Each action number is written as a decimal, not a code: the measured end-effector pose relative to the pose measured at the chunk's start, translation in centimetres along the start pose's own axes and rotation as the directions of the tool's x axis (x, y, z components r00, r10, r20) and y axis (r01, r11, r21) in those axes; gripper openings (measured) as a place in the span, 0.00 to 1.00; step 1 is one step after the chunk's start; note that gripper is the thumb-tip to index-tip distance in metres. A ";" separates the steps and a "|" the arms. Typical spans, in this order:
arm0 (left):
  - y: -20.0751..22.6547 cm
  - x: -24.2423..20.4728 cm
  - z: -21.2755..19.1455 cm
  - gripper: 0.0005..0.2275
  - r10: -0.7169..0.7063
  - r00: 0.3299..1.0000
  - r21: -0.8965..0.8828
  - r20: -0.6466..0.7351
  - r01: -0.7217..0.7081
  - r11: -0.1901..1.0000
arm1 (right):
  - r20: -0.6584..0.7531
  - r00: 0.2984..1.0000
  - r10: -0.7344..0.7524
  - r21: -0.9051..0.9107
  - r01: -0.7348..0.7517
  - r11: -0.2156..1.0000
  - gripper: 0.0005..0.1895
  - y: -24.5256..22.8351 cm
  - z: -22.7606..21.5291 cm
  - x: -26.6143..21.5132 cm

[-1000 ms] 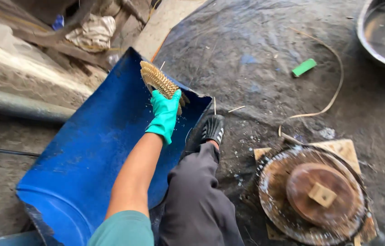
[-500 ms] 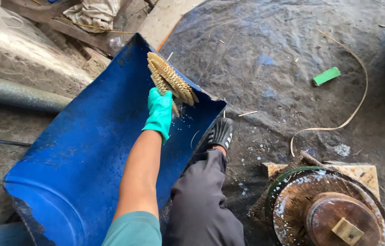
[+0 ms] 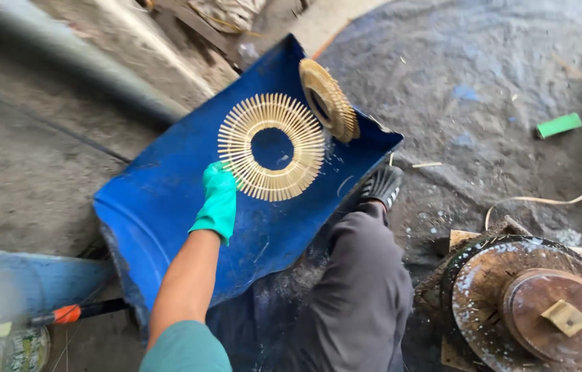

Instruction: The recorder is assembling a bamboo lamp or furniture component using a chisel and hammer-like tool to trim or secure wooden ribs.

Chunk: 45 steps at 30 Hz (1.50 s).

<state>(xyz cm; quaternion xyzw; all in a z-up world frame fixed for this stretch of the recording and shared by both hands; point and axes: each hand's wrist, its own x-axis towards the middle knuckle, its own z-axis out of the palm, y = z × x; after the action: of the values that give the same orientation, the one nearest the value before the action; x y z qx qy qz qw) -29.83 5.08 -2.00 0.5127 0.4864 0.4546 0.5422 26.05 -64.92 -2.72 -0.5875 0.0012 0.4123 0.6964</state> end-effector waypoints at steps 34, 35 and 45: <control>14.9 -41.5 30.8 0.17 0.057 0.470 -0.288 0.881 0.437 0.852 | -0.634 0.695 -0.338 -0.106 0.355 0.929 0.18 -6.1 15.8 -33.8; 15.4 -41.0 31.0 0.16 0.094 0.482 -0.303 0.871 0.377 0.875 | -0.616 0.658 -0.433 -0.138 0.451 0.882 0.18 -6.5 16.4 -34.9; 18.9 -41.6 31.0 0.13 0.286 0.403 -0.304 0.869 -0.020 0.952 | -0.246 0.946 -0.209 0.018 0.220 0.975 0.26 -7.3 24.4 -41.5</control>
<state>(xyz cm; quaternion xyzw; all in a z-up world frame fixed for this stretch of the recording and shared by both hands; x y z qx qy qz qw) -3.61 -38.57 19.46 0.6475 0.0075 0.2107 0.7323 -8.93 -68.45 30.95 -0.6143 0.0315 0.2590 0.7447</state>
